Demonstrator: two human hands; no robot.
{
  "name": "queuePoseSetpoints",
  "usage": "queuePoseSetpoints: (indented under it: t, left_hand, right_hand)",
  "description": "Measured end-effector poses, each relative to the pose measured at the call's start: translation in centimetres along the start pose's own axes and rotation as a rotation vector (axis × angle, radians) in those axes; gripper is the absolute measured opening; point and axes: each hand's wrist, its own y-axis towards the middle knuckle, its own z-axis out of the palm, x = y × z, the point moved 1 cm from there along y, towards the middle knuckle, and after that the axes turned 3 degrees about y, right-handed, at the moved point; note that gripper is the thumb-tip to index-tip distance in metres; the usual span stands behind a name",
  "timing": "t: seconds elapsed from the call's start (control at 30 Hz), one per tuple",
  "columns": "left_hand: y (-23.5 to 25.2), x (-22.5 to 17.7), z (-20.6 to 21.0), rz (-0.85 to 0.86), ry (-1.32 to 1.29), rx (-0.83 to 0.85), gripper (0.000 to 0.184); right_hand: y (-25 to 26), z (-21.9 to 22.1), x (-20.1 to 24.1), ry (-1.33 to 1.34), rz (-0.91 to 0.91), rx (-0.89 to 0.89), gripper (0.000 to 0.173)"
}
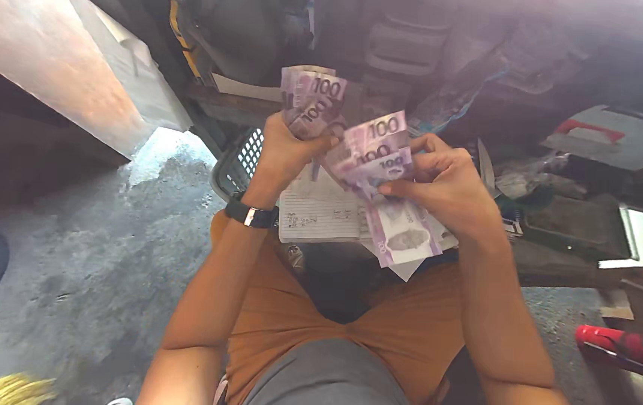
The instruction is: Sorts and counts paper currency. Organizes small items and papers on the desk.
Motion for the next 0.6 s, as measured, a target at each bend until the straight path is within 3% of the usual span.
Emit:
queuePoseSetpoints:
  t: [0.1, 0.2, 0.3, 0.4, 0.5, 0.6]
  left_hand:
    - [-0.7, -1.5, 0.3, 0.101, 0.123, 0.194, 0.028]
    - [-1.5, -2.2, 1.0, 0.121, 0.017, 0.243, 0.026]
    - [-1.8, -1.9, 1.2, 0.040, -0.151, 0.132, 0.026]
    - [-1.5, -0.4, 0.9, 0.018, -0.167, 0.045, 0.027]
    - [-2.7, -0.3, 1.4, 0.010, -0.097, -0.047, 0.024]
    - [-3.5, -0.8, 2.4, 0.002, -0.125, -0.058, 0.027]
  right_hand:
    - [1.2, -0.1, 1.5, -0.122, -0.045, 0.097, 0.010]
    - [3.1, 0.2, 1.1, -0.096, -0.034, 0.153, 0.009]
    - [3.6, 0.2, 0.3, -0.127, 0.003, 0.103, 0.008]
    - [2.4, -0.7, 1.5, -0.226, -0.175, -0.003, 0.009]
    - [1.5, -1.4, 4.0, -0.033, -0.277, 0.156, 0.006]
    - [2.1, -0.5, 3.1, -0.021, -0.108, 0.236, 0.014]
